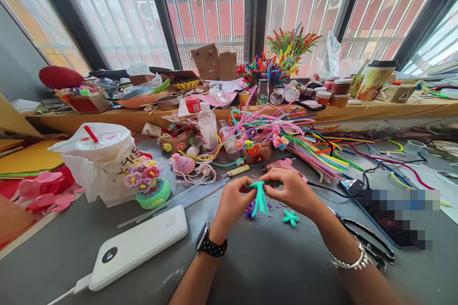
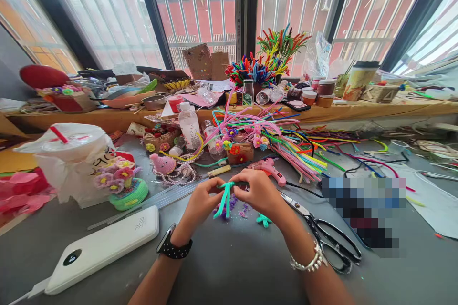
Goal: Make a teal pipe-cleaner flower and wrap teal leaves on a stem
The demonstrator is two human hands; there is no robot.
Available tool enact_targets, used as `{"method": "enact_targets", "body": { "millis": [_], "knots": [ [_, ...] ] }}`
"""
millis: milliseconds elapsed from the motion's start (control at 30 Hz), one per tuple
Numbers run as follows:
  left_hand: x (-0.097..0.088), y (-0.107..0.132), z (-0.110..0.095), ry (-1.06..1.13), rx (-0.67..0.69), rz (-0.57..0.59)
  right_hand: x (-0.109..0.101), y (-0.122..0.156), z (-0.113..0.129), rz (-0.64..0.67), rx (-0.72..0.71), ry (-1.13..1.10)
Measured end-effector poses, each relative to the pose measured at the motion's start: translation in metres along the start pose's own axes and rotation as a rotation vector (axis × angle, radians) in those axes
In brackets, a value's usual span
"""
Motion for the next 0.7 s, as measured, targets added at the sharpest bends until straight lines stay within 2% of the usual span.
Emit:
{"method": "enact_targets", "body": {
  "millis": [133, 233, 400, 567, 700],
  "knots": [
    [-0.004, 0.004, -0.008, -0.313, 0.047, -0.102, 0.004, -0.001, 0.002, -0.018, 0.005, 0.1],
    [-0.003, 0.003, -0.006, -0.395, 0.043, -0.097, 0.008, -0.002, 0.003, -0.01, 0.013, 0.142],
    [0.002, -0.001, -0.002, -0.322, 0.072, -0.009, 0.011, -0.002, 0.006, 0.025, 0.045, 0.205],
    [0.009, -0.003, -0.002, -0.173, 0.071, 0.16, 0.014, 0.0, 0.006, 0.106, 0.04, 0.164],
    [0.012, -0.002, -0.001, -0.169, 0.069, 0.228, 0.016, 0.001, 0.003, 0.16, 0.049, 0.153]
  ]
}}
Point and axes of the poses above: each hand's wrist, its own y-axis away from the middle knuckle, its own x-axis out of the palm, z = x × y, the point moved 6 cm from there along -y, towards the middle knuckle, and after that the axes turned 14 degrees about z, right-handed, at the moved point
